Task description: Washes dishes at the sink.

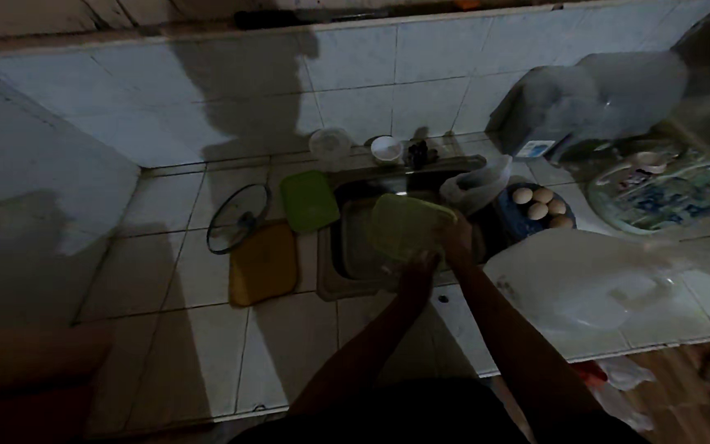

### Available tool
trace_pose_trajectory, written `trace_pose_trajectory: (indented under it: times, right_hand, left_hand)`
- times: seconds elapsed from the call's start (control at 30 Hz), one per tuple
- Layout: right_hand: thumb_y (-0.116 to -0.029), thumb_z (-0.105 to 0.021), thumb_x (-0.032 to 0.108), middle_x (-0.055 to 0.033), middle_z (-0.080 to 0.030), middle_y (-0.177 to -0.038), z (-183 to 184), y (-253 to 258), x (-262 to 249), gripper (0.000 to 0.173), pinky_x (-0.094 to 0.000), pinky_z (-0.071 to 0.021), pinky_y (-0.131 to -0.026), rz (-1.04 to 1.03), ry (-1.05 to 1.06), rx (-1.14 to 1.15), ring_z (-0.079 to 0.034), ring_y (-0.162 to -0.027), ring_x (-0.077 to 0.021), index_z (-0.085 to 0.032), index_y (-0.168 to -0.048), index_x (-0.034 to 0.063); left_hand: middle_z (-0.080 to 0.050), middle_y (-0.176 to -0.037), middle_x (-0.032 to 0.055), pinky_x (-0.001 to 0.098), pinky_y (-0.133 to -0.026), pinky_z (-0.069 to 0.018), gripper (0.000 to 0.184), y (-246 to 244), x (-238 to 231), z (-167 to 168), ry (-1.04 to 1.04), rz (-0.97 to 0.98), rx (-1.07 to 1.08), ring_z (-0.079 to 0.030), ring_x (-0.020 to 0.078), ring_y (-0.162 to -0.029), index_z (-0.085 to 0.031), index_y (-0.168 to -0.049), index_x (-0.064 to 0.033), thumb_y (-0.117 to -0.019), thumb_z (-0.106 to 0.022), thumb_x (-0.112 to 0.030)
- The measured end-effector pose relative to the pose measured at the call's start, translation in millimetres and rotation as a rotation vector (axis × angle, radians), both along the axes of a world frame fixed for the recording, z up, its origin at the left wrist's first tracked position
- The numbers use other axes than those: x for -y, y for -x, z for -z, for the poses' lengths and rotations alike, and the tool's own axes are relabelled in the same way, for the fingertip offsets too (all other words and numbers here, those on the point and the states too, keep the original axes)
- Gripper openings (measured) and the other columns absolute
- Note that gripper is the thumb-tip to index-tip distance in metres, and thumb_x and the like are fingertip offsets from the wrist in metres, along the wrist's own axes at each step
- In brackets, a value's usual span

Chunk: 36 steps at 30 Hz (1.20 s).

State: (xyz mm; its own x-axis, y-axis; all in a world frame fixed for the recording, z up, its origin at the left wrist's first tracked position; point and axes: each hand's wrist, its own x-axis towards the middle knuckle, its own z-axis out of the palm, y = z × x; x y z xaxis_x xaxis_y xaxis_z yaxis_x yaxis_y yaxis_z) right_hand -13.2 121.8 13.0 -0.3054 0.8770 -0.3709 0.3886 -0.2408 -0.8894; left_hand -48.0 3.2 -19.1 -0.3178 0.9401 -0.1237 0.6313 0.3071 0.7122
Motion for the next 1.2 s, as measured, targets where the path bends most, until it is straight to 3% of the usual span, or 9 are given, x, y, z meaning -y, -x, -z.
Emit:
trace_pose_trajectory:
  times: [0.2, 0.33, 0.47, 0.7, 0.83, 1.0, 1.13, 1.17, 1.2]
  right_hand:
    - [-0.1052, -0.051, 0.004, -0.0259, -0.06, -0.134, -7.0, 10.3, -4.1, 0.038, -0.0531, -0.0515, -0.098, -0.109, -0.119, 0.146, -0.063, -0.117, -0.0401, -0.056, -0.142, 0.0069]
    - [-0.1053, -0.052, 0.006, -0.0261, -0.06, -0.135, 0.6, 26.3, 0.0, 0.037, -0.0531, -0.0503, -0.1, -0.062, -0.073, 0.155, -0.062, -0.12, -0.0396, -0.056, -0.142, 0.0061]
    - [-0.1073, -0.049, 0.009, -0.0289, -0.051, -0.144, 7.6, 14.7, 7.6, 0.042, -0.0461, -0.0425, -0.111, -0.117, 0.02, 0.196, -0.052, -0.133, -0.0367, -0.045, -0.146, -0.0059]
    - [-0.1109, -0.037, 0.011, -0.0268, -0.043, -0.153, 3.7, 5.6, 21.6, 0.044, -0.0427, -0.0391, -0.114, -0.191, -0.034, 0.116, -0.046, -0.139, -0.0325, -0.039, -0.151, -0.0056]
    - [-0.1084, -0.042, 0.007, -0.0204, -0.062, -0.121, 11.0, 17.3, 38.1, 0.031, -0.0313, -0.0513, -0.091, -0.153, -0.106, 0.113, -0.062, -0.105, -0.0204, -0.055, -0.132, -0.008]
    - [-0.1025, -0.051, 0.001, -0.0305, -0.037, -0.157, 4.7, -2.7, 25.7, 0.05, -0.0462, -0.0291, -0.122, -0.352, -0.266, 0.331, -0.036, -0.147, -0.0402, -0.041, -0.151, -0.0057]
    - [-0.1083, -0.043, 0.009, -0.0218, -0.064, -0.119, 13.3, 12.0, 37.5, 0.032, -0.0351, -0.0534, -0.088, -0.035, -0.08, 0.025, -0.064, -0.102, -0.0235, -0.057, -0.132, -0.0071]
    - [-0.1077, -0.045, 0.009, -0.0202, -0.064, -0.115, 12.9, 14.1, 38.7, 0.03, -0.0329, -0.0536, -0.084, -0.002, -0.074, 0.017, -0.064, -0.099, -0.0221, -0.058, -0.13, -0.0065]
    - [-0.1074, -0.045, 0.007, -0.0256, -0.059, -0.132, 7.3, 9.4, 37.1, 0.035, -0.0368, -0.0513, -0.097, -0.049, -0.073, 0.038, -0.061, -0.116, -0.0284, -0.052, -0.139, -0.0077]
  left_hand:
    - [-0.036, -0.161, 0.0252, 0.0518, -0.118, -0.0349, 0.056, 60.3, 10.7, 5.1, 0.185, 0.258, -0.181, -0.035, 0.0428, -0.149, -0.043, -0.155, -0.0081, -0.1012, -0.053, 0.001]
    - [-0.048, -0.151, 0.0251, 0.0473, -0.116, -0.0401, 0.045, 42.5, 9.2, -9.5, 0.183, 0.083, -0.03, -0.046, 0.0393, -0.141, -0.051, -0.146, -0.0013, -0.1023, -0.047, 0.005]
    - [-0.054, -0.147, 0.0226, 0.0468, -0.116, -0.0373, 0.04, 72.4, 3.2, -43.2, 0.275, 0.289, 0.184, -0.05, 0.0355, -0.138, -0.054, -0.144, -0.0011, -0.1046, -0.052, -0.006]
    - [-0.048, -0.15, 0.0277, 0.046, -0.119, -0.0365, 0.041, 51.3, -2.5, -19.6, 0.123, -0.003, 0.189, -0.047, 0.039, -0.141, -0.049, -0.146, 0.0059, -0.1061, -0.047, -0.006]
    - [-0.053, -0.146, 0.0249, 0.0457, -0.115, -0.0399, 0.036, 54.8, -26.4, -14.9, 0.104, -0.039, 0.13, -0.052, 0.0378, -0.136, -0.058, -0.138, 0.004, -0.1042, -0.052, -0.005]
    - [-0.053, -0.146, 0.0256, 0.0457, -0.117, -0.0381, 0.037, 55.0, -6.1, -18.2, 0.149, -0.002, 0.187, -0.05, 0.0375, -0.138, -0.056, -0.141, 0.0026, -0.1048, -0.05, -0.004]
    - [-0.055, -0.143, 0.0257, 0.0446, -0.115, -0.0412, 0.033, 51.3, -13.3, -15.4, -0.043, 0.064, 0.233, -0.055, 0.0359, -0.132, -0.061, -0.133, 0.0064, -0.1036, -0.053, -0.006]
    - [-0.055, -0.144, 0.0243, 0.0448, -0.113, -0.0431, 0.034, 54.4, -16.4, -13.8, -0.025, 0.041, 0.201, -0.056, 0.0352, -0.131, -0.06, -0.136, 0.0045, -0.1038, -0.053, -0.006]
    - [-0.052, -0.147, 0.0227, 0.0445, -0.112, -0.0444, 0.036, 56.2, -17.3, -13.7, 0.024, 0.018, 0.169, -0.056, 0.0344, -0.132, -0.057, -0.14, 0.0019, -0.1046, -0.052, -0.006]
